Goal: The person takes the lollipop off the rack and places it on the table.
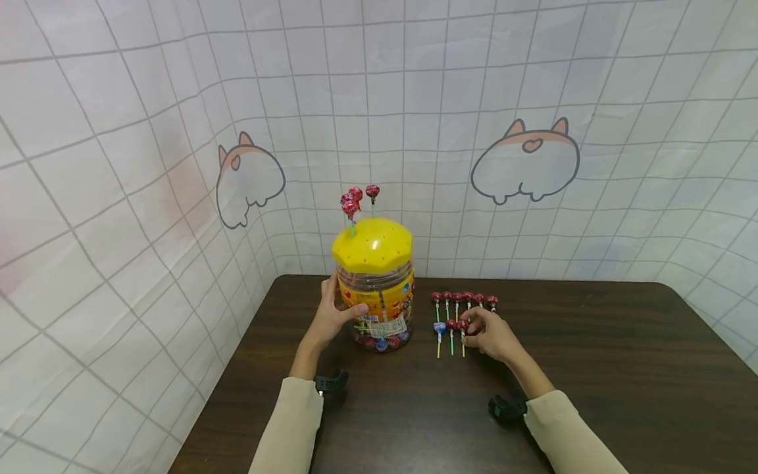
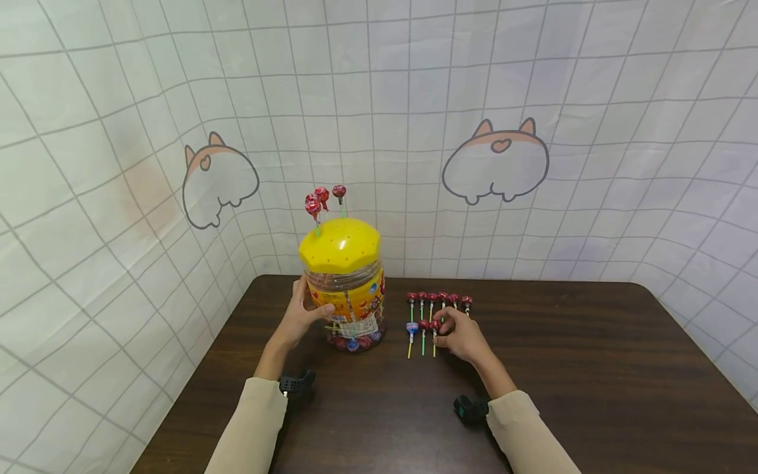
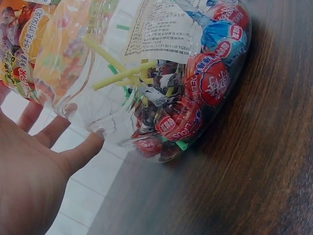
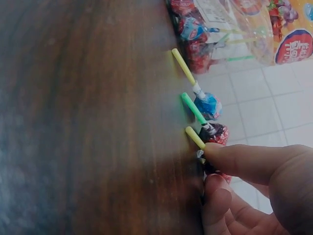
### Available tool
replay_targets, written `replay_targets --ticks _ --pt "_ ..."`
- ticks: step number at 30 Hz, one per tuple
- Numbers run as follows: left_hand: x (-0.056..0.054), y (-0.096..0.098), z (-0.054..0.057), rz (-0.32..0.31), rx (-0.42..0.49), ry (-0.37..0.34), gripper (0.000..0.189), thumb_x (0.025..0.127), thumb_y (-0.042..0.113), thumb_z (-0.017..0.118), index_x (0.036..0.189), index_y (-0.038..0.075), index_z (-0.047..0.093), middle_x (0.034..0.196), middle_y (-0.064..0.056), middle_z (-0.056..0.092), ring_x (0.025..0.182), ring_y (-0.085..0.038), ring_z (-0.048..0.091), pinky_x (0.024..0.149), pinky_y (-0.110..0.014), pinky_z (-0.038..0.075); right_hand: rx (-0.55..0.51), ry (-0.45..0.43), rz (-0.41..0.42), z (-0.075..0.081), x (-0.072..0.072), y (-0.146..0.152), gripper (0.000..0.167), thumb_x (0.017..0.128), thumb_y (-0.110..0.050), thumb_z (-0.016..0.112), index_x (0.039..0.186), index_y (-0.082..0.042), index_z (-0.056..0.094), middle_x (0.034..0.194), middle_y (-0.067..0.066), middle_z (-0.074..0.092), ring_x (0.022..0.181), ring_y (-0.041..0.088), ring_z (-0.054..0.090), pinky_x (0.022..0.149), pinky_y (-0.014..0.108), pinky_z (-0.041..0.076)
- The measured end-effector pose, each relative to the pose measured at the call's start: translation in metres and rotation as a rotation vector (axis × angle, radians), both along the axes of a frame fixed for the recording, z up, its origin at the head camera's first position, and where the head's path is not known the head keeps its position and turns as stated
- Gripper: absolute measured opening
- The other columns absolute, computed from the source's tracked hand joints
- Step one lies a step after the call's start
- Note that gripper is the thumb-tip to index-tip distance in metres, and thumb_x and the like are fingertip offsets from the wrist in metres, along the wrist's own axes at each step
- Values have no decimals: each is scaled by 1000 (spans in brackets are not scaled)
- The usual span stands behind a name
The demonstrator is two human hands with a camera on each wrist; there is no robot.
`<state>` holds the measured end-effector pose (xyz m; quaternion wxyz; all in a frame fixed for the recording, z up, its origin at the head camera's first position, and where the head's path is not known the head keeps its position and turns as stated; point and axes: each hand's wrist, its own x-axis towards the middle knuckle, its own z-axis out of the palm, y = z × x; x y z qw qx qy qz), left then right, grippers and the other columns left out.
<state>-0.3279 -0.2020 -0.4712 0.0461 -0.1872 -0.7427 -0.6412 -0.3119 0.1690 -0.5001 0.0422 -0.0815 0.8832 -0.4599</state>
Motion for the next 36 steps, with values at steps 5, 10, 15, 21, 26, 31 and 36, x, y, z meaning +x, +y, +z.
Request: replay_targets --ticks 5,10,15,21,26,31,36 --pt "0 -1 1 4 0 2 95 87 38 82 158 50 20 140 -6 20 137 -33 30 108 -60 47 6 1 9 2 0 -1 41 86 -6 80 123 -8 62 99 14 63 61 18 56 55 33 50" --pt "1 -1 2 5 2 0 94 87 37 81 158 48 20 140 -6 20 136 -32 31 108 -59 48 9 1 17 2 -1 -2 41 85 -7 80 122 -8 62 98 14 63 61 19 55 54 33 50" --pt "2 -2 1 6 -2 -5 93 88 37 81 158 48 21 140 -6 20 137 -32 31 109 -60 47 -13 -15 36 3 -1 1 43 87 -7 80 125 -7 61 98 15 61 65 21 56 57 34 51" --pt "3 -2 2 2 -2 -2 93 87 38 81 158 47 22 141 -6 20 138 -33 30 108 -60 48 -83 -2 97 18 2 12 47 92 -8 76 134 -2 56 101 16 59 75 22 57 64 37 55" --pt "0 0 3 -2 -7 13 94 86 41 83 157 49 23 137 -6 21 136 -34 30 101 -55 54 -173 59 178 49 8 19 42 96 -14 73 133 -6 57 106 17 60 83 23 61 71 39 58" --pt "-2 1 3 -8 -7 14 94 86 40 82 157 50 22 135 -6 21 134 -34 30 98 -53 55 -250 172 211 86 17 5 35 98 -21 71 130 -12 60 106 14 65 83 25 63 70 32 57" --pt "-2 -1 1 1 -17 7 95 87 35 81 158 49 19 138 -7 21 136 -33 30 104 -60 50 -227 270 247 132 18 -31 33 98 -22 71 129 -16 62 109 11 67 94 24 66 80 36 59"
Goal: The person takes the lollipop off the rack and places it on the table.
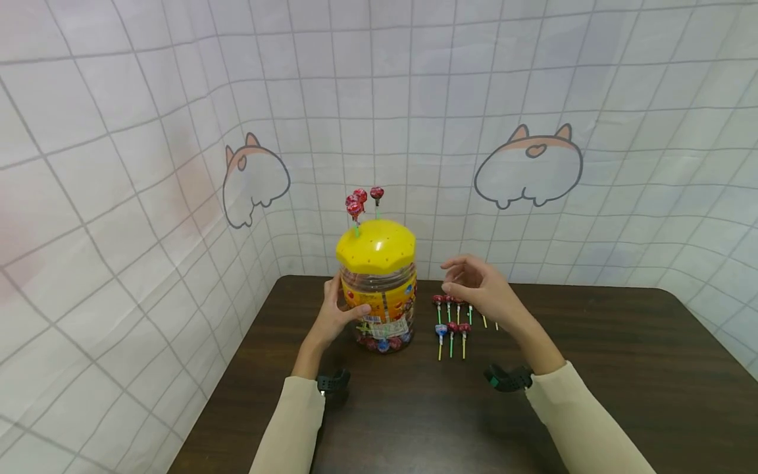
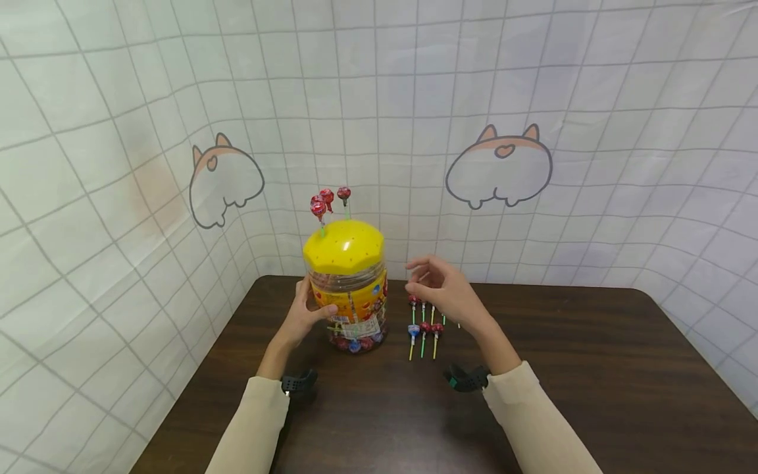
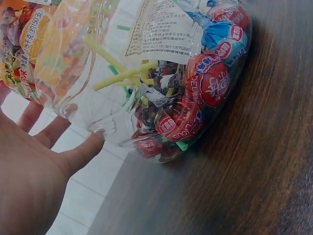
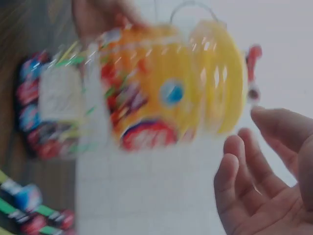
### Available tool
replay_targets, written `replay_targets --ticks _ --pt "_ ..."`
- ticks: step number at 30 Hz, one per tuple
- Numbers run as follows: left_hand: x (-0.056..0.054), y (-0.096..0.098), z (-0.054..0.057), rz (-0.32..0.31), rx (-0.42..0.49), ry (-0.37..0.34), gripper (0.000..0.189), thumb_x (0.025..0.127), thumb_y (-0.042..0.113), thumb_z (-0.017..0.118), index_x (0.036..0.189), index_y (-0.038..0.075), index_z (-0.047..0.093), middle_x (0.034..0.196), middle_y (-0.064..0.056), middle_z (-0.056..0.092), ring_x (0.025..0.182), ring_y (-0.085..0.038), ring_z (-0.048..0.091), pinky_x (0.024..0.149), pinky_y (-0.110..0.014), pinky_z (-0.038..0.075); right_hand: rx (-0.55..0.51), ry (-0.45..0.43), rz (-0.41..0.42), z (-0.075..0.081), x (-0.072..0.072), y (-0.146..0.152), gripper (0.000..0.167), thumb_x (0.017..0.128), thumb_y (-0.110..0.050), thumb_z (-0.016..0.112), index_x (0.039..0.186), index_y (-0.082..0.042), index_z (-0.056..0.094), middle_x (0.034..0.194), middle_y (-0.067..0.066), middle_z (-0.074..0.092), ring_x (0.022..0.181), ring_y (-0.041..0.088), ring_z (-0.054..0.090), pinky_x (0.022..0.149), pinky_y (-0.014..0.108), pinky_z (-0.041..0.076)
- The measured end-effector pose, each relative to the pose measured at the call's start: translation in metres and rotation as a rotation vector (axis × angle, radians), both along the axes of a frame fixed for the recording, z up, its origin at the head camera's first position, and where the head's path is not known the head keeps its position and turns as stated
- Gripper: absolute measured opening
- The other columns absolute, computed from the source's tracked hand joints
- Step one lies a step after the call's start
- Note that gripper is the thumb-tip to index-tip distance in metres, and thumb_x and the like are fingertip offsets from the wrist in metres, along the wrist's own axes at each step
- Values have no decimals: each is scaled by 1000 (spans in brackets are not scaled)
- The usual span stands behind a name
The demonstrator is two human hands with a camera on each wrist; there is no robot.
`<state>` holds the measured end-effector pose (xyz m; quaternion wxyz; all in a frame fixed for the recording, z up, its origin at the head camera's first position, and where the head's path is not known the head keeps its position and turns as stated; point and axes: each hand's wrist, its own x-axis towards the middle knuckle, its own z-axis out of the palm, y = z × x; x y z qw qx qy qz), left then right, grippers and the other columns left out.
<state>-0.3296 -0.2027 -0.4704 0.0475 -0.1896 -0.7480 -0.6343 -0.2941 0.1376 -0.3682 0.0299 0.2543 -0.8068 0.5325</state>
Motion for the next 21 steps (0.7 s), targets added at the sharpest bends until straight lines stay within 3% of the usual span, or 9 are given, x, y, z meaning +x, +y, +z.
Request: replay_targets --ticks 6,9,13,21 --pt "1 -2 1 -4 -5 -28 99 89 31 80 161 44 14 141 -7 19 141 -35 27 109 -63 46 49 169 6 52 -10 -55 34 98 -21 70 130 -14 62 111 9 70 100 23 64 87 40 56" --pt "8 -1 11 -21 -1 -42 100 89 29 80 163 39 14 140 -8 19 141 -37 27 109 -61 47 46 230 11 69 -21 -79 36 97 -19 71 131 -11 61 111 10 69 101 25 65 89 43 57" --pt "20 2 26 -31 7 -51 100 88 32 81 164 33 16 139 -10 21 139 -36 28 112 -60 44 32 241 7 83 -35 -105 40 95 -14 72 133 -9 59 113 12 69 101 27 66 92 45 59" --pt "2 -1 4 2 -8 -62 100 88 34 81 162 41 14 141 -7 20 141 -33 27 116 -62 38 30 239 -3 93 -49 -140 40 94 -8 72 131 -7 58 110 12 70 94 28 68 89 40 60"
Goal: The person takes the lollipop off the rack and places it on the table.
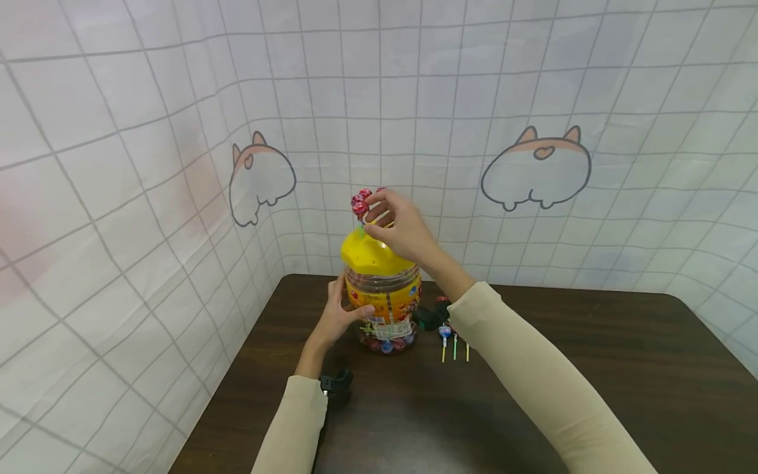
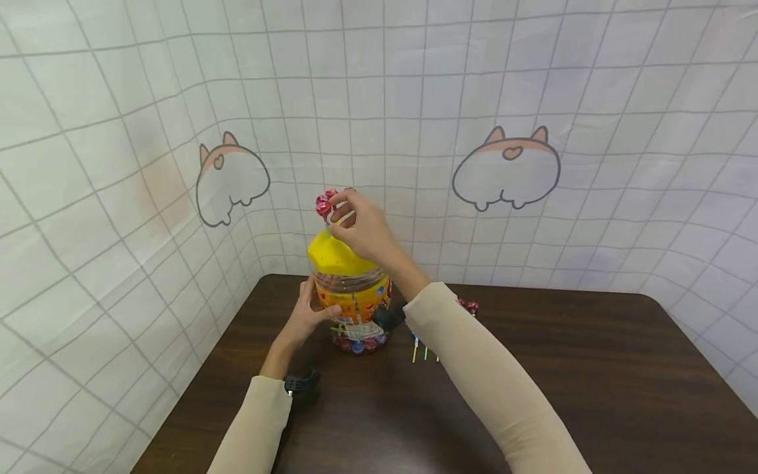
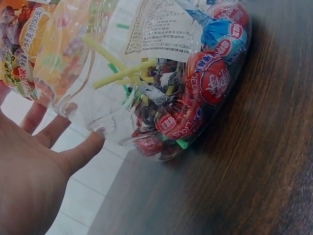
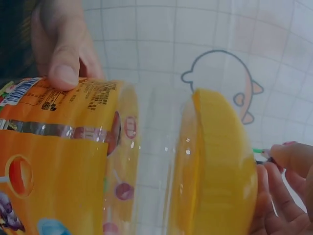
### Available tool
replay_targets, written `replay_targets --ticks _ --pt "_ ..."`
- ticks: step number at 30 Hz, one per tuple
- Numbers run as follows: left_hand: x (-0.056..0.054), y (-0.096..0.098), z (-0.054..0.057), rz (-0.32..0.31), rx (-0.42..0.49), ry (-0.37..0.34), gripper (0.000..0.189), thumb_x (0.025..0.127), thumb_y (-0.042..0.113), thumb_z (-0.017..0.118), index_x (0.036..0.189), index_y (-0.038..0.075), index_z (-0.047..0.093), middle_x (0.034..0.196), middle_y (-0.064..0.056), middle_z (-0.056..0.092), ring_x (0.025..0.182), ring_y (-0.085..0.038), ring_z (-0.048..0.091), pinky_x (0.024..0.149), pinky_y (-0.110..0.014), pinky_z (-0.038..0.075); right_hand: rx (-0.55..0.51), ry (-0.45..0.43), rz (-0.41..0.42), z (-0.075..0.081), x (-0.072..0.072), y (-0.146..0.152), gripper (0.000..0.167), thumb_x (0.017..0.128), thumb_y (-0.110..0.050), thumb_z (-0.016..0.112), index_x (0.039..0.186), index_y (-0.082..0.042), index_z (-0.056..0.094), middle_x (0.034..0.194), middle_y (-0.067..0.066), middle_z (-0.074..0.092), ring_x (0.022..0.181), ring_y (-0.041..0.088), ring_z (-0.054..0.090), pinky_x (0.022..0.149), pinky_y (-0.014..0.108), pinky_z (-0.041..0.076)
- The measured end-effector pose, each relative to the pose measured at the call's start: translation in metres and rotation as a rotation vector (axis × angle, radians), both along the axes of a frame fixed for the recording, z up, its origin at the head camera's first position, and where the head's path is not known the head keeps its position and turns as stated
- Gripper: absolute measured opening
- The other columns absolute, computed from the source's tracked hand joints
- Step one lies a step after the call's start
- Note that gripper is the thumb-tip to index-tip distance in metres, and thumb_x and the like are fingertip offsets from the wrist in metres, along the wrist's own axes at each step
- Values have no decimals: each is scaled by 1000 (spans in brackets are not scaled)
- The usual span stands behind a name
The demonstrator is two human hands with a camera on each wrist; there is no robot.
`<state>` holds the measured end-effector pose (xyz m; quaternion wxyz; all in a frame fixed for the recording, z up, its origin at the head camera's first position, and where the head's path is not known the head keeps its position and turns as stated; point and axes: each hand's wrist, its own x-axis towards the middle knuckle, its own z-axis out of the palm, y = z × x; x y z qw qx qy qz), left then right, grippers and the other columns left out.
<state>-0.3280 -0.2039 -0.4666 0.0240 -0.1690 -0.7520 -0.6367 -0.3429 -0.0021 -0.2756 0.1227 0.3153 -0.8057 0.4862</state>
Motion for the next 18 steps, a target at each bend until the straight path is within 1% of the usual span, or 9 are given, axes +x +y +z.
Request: replay_targets --ticks 4,9,13,18 --pt "-1 1 -4 10 4 19 96 90 34 80 160 46 15 141 -6 20 141 -32 27 116 -62 39 -1 -2 -29 -1 -2 -7 37 93 -7 73 127 -9 58 107 11 71 91 26 67 85 38 59" --pt "1 2 -3 9 16 23 95 88 38 81 159 48 19 138 -7 22 138 -32 31 113 -60 44 -3 14 -55 -2 -2 -11 36 92 -5 73 125 -8 58 105 12 72 91 26 68 85 38 60" --pt "1 2 -3 17 17 21 96 87 40 82 159 48 19 136 -7 24 137 -31 33 112 -59 45 -16 33 -72 -3 -1 -13 35 92 -3 73 124 -7 57 101 12 73 90 25 68 86 37 60" --pt "0 1 -3 24 14 17 97 87 37 82 160 43 18 135 -7 25 138 -32 33 114 -59 43 -56 40 -76 -5 -1 -15 35 93 -4 71 125 -8 57 100 11 73 90 25 67 86 37 58"
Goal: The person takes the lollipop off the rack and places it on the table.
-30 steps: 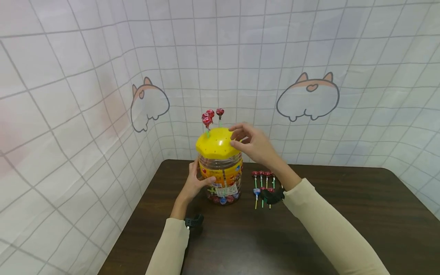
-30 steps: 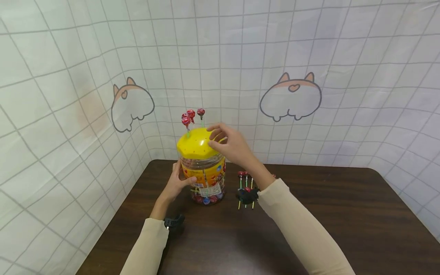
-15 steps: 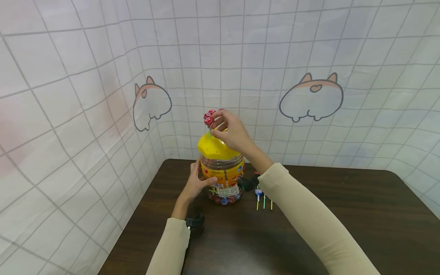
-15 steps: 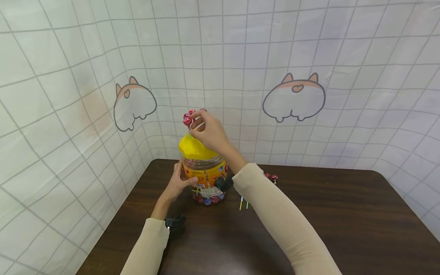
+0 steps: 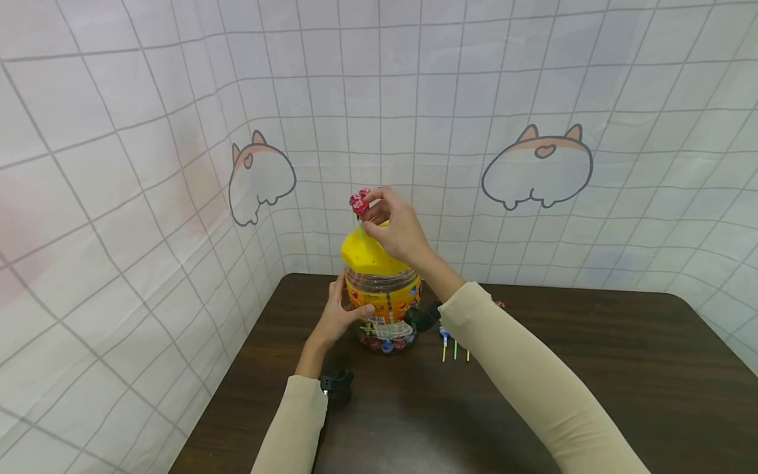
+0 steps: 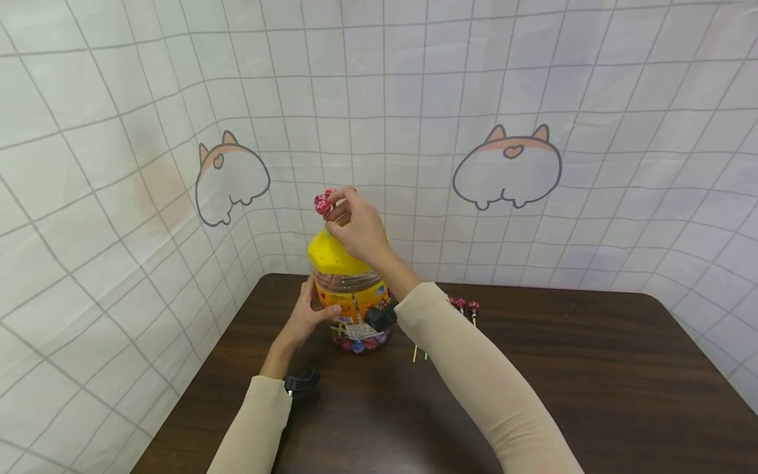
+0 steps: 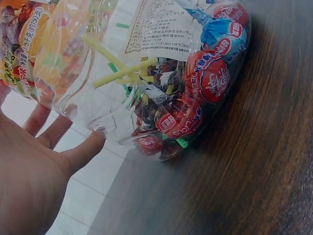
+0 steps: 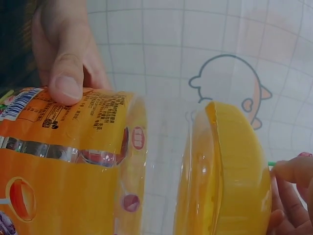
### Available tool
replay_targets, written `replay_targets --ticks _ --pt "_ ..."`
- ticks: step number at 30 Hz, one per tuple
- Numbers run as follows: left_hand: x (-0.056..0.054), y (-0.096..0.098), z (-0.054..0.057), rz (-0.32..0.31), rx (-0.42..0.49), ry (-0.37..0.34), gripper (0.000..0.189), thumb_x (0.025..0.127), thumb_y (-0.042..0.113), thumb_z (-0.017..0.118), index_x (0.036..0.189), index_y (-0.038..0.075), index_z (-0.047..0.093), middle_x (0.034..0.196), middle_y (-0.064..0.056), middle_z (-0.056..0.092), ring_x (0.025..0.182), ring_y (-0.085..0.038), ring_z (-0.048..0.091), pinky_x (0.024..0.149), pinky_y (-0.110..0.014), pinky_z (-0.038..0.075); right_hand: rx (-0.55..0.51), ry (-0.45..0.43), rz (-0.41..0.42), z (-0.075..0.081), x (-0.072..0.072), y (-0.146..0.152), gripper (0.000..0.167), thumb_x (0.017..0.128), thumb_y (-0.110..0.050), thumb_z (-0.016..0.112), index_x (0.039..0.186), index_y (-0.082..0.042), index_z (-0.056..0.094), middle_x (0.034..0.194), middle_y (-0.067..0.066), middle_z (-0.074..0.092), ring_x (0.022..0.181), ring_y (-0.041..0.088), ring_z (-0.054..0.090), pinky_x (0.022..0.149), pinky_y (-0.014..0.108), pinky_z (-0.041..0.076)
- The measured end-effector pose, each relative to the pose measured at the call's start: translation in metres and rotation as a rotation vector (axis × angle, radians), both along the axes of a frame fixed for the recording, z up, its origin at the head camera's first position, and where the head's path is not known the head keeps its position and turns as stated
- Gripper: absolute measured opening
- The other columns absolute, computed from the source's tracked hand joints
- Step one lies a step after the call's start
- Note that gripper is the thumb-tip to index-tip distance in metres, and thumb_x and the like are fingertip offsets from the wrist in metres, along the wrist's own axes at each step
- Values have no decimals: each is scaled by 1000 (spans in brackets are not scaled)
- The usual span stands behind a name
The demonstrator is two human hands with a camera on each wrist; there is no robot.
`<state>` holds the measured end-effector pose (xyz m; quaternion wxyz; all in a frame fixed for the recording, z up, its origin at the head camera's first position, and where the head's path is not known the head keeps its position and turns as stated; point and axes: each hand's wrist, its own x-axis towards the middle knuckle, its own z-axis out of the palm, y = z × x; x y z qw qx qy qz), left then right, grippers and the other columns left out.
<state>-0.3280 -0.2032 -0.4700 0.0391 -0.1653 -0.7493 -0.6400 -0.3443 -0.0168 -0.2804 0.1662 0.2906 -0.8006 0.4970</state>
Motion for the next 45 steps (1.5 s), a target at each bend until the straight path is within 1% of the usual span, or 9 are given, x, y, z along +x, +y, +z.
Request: replay_targets --ticks 7,11,16,18,19,24,29,36,45 --pt "1 0 1 -9 -8 -17 99 88 39 80 161 43 14 146 -10 21 141 -35 31 110 -58 47 -59 5 32 1 1 2 35 94 -4 69 127 -8 56 104 13 72 92 25 68 89 38 59" --pt "2 -1 1 -5 -23 -12 99 87 43 81 161 45 15 153 -10 19 144 -36 29 111 -59 46 -68 0 39 5 2 5 36 95 -5 69 128 -9 55 105 12 71 92 25 68 87 38 58" --pt "5 1 6 -20 -2 -23 99 87 41 82 160 46 15 155 -9 17 145 -35 28 111 -59 46 -78 3 61 11 5 11 37 94 -5 68 129 -9 55 105 13 71 91 26 69 83 36 58" --pt "5 1 6 -19 2 -29 99 87 40 82 160 46 16 155 -9 19 144 -34 29 111 -59 45 -84 7 75 11 6 14 38 93 -5 67 129 -8 55 105 14 70 90 26 69 81 34 58" --pt "2 0 2 -12 -2 -20 98 86 43 82 159 48 16 154 -7 21 144 -33 30 111 -59 46 -90 6 84 10 7 15 39 93 -4 67 130 -8 55 105 14 70 89 26 68 79 32 58" --pt "2 -1 2 -51 26 -18 98 89 37 80 161 44 14 157 -8 30 143 -33 37 111 -57 46 -128 -13 99 7 10 23 41 92 -2 66 131 -7 54 104 16 66 87 27 67 75 26 55" --pt "0 -1 1 -71 39 -38 99 91 32 78 162 43 10 157 -11 34 140 -38 43 102 -53 54 -153 -41 113 3 12 31 43 93 -1 65 133 -6 52 103 17 65 87 28 66 68 26 57" --pt "0 -1 0 -81 38 -35 99 90 35 79 161 45 11 158 -7 36 142 -35 43 106 -54 52 -180 -55 125 -1 14 43 45 93 -2 64 136 -9 52 103 16 63 85 27 65 66 27 58" --pt "0 -2 1 -110 69 -37 99 89 35 80 160 45 12 155 -9 40 137 -37 48 97 -47 58 -218 -63 142 -7 16 59 47 93 -1 63 138 -4 50 101 14 60 81 25 63 64 26 57"
